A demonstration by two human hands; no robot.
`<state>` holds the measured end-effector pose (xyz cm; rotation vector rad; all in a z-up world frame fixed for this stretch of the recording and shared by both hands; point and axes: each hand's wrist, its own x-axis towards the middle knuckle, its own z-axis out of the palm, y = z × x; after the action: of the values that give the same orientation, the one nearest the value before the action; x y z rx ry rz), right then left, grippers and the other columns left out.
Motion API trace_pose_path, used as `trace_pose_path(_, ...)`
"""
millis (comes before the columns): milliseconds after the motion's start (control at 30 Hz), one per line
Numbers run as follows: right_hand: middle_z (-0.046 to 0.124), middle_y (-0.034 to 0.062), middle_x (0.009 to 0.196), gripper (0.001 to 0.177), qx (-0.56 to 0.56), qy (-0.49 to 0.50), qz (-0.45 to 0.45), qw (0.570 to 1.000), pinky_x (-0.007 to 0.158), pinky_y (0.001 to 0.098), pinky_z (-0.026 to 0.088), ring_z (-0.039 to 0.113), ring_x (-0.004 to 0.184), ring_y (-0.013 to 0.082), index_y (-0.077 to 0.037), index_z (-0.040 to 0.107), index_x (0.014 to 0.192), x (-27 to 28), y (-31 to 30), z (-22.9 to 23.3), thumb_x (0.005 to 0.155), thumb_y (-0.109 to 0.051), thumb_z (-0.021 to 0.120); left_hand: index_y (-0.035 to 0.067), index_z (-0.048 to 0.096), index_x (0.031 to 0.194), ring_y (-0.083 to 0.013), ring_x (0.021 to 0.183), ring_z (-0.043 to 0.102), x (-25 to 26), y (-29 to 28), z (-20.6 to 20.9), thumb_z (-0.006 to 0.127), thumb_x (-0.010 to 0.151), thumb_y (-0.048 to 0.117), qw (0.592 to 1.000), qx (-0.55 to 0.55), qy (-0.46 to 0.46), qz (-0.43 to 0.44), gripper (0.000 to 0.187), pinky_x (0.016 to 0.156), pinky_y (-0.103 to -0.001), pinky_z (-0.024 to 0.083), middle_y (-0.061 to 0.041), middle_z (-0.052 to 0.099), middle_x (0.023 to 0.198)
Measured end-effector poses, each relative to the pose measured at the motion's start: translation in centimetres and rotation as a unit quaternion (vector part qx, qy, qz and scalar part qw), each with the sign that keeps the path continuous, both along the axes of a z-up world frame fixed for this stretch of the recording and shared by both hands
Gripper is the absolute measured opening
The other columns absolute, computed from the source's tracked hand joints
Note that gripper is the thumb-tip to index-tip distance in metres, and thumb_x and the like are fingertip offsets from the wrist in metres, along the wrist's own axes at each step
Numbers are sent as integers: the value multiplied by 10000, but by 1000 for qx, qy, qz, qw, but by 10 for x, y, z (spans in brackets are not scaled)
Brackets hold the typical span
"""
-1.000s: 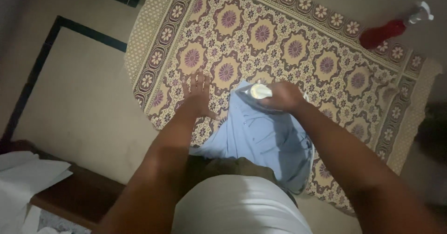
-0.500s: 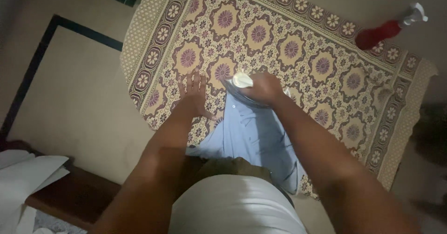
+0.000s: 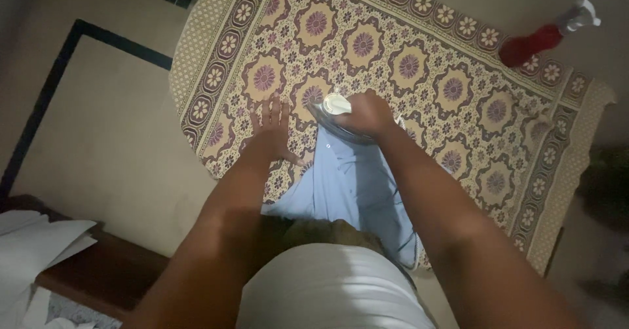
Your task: The recorder is ironing a light blue dress shirt on an ironing board and then buttoning it.
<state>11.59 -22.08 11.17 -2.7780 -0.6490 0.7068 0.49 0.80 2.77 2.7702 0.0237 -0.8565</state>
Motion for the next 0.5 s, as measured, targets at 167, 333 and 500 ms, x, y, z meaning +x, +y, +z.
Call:
trace_pose_path(167,751,194,934,502,37,-15,5,999,753,482,572,732,829,365,-100,783,999,0,-5,-5,733,-525,760,2,-121,1607,-458,1540,-201,1,-3,7,925,463,723,1000,13,5,5,1710,1194,-703,-29,-278,-203,1671)
trace_pose_path(333,750,198,944,522,13,-2,-2,1000,784,472,576,739,843,363,-87,783,997,-1,-5,-10,781,-561,744,22,-101,1618,-433,1554,-187,-10,5,-4,925,432,731,999,-18,-34,18,1721,1202,-690,-57,-258,-177,1686)
trace_pose_path(500,751,188,949,471,13,-47,18,999,789,486,565,729,872,367,-90,774,991,-3,-15,-11,766,-503,739,59,-83,1623,-407,1573,-159,-15,4,-10,923,410,740,995,-43,-79,33,1717,1217,-673,-67,-223,-149,1693)
